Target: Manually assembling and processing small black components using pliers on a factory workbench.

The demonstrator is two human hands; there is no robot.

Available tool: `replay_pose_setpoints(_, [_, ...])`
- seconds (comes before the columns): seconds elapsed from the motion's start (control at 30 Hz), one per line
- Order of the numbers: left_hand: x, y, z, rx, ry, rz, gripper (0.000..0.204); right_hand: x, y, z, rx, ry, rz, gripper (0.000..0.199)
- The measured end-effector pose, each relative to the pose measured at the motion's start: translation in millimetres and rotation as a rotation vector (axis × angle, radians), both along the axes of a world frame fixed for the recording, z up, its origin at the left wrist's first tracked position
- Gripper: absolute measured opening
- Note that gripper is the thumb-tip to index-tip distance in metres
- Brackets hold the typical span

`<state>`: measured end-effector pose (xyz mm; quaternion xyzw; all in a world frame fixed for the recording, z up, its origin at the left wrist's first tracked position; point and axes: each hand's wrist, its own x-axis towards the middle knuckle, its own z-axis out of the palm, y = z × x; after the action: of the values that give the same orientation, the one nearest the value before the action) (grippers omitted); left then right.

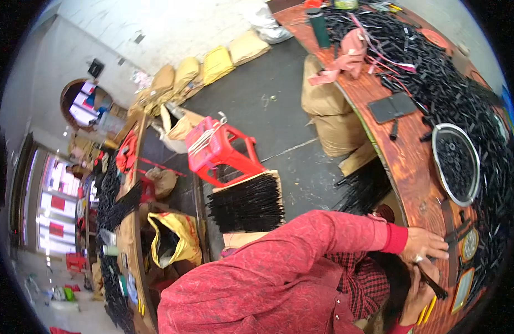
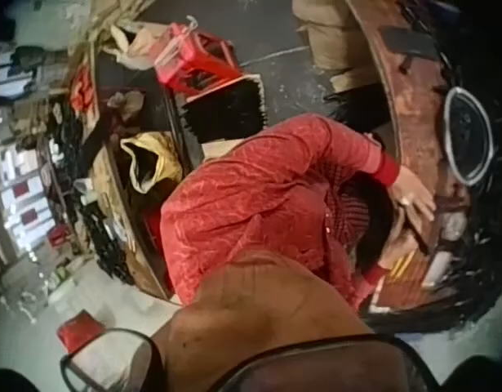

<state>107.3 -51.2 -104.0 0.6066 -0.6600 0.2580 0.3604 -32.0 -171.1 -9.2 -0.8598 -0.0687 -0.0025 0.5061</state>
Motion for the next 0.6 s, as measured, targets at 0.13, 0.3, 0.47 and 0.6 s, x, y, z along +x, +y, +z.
replay_pose_setpoints(0.13, [6.2, -12.9, -5.4, -0.038, -0.055, -0.023, 0.056, 1.1, -15.2, -16.9, -0.044, -0.148, -0.022, 0.012])
replay_pose_setpoints(0.3, [7.4, -8.7, -3.6, 0.012, -0.143, 0.084, 0.063, 3.4, 3.2, 19.6, -0.107, -0.161, 0.029, 0.014])
replay_pose_setpoints(0.47, [5.7, -7.0, -3.7, 0.079, -0.094, 0.137, 0.064, 14.0, 18.1, 54.4, -0.203, -0.495, 0.155, 0.017])
replay_pose_setpoints(0.6, [-0.9, -11.9, 0.7, 0.094, -0.063, 0.125, 0.064, -7.7, -16.0, -6.0, 0.024, -0.120, -0.038, 0.012])
